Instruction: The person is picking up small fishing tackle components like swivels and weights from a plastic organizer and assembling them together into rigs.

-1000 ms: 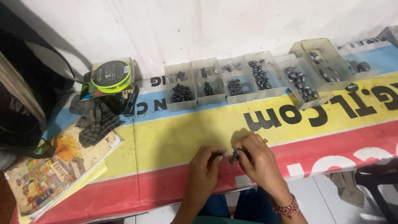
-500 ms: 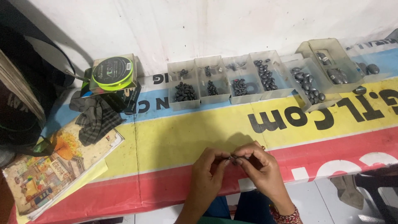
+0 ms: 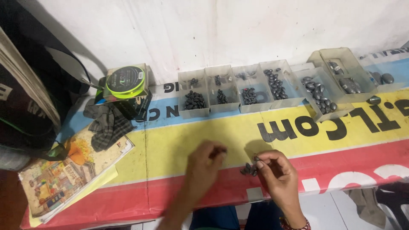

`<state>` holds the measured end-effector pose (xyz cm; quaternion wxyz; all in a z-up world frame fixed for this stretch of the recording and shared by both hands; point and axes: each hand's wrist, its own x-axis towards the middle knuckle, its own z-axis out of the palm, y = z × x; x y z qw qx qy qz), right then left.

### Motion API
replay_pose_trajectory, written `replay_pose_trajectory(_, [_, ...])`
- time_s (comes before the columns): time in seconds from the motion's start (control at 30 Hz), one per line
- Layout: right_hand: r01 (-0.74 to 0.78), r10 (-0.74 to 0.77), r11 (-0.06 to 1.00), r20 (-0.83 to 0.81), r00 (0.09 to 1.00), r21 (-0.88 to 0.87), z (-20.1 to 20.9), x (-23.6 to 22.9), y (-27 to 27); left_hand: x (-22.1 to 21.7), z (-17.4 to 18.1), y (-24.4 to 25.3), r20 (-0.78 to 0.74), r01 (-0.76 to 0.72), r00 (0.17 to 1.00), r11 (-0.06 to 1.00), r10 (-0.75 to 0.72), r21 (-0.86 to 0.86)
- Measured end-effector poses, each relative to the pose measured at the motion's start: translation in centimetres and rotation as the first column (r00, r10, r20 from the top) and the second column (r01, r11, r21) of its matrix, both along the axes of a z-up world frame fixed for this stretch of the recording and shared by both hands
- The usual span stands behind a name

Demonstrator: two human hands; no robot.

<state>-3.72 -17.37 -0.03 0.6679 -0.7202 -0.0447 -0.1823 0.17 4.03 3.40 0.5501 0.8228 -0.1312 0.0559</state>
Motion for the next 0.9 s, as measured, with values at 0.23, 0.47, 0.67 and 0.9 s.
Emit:
replay_pose_trajectory(0.23, [0.086, -0.086, 0.996, -0.065, 0.994, 0.002, 0.5, -0.1, 0.5, 11.4, 2.7, 6.0, 0.228, -0.245, 0.949, 0.965, 0.219, 0.094])
replay_pose_trajectory(0.47, [0.062, -0.064, 0.997, -0.028, 0.998, -0.055, 1.1, -0.3, 0.3, 6.0, 3.6, 1.9, 0.189, -0.095, 0.98, 0.982, 0.063, 0.165])
replay_pose_trajectory(0.67, [0.017, -0.018, 0.999, -0.023, 1.0, -0.049, 1.2, -0.3, 0.3, 0.1, -0.3, -3.6, 0.153, 0.187, 0.966, 0.972, -0.208, 0.141])
replay_pose_trajectory(0.9, [0.021, -0.024, 0.996, -0.025, 0.999, -0.082, 1.0, -0.6, 0.4, -1.2, -0.7, -4.3, 0.306, 0.194, 0.927, 0.975, -0.217, 0.104])
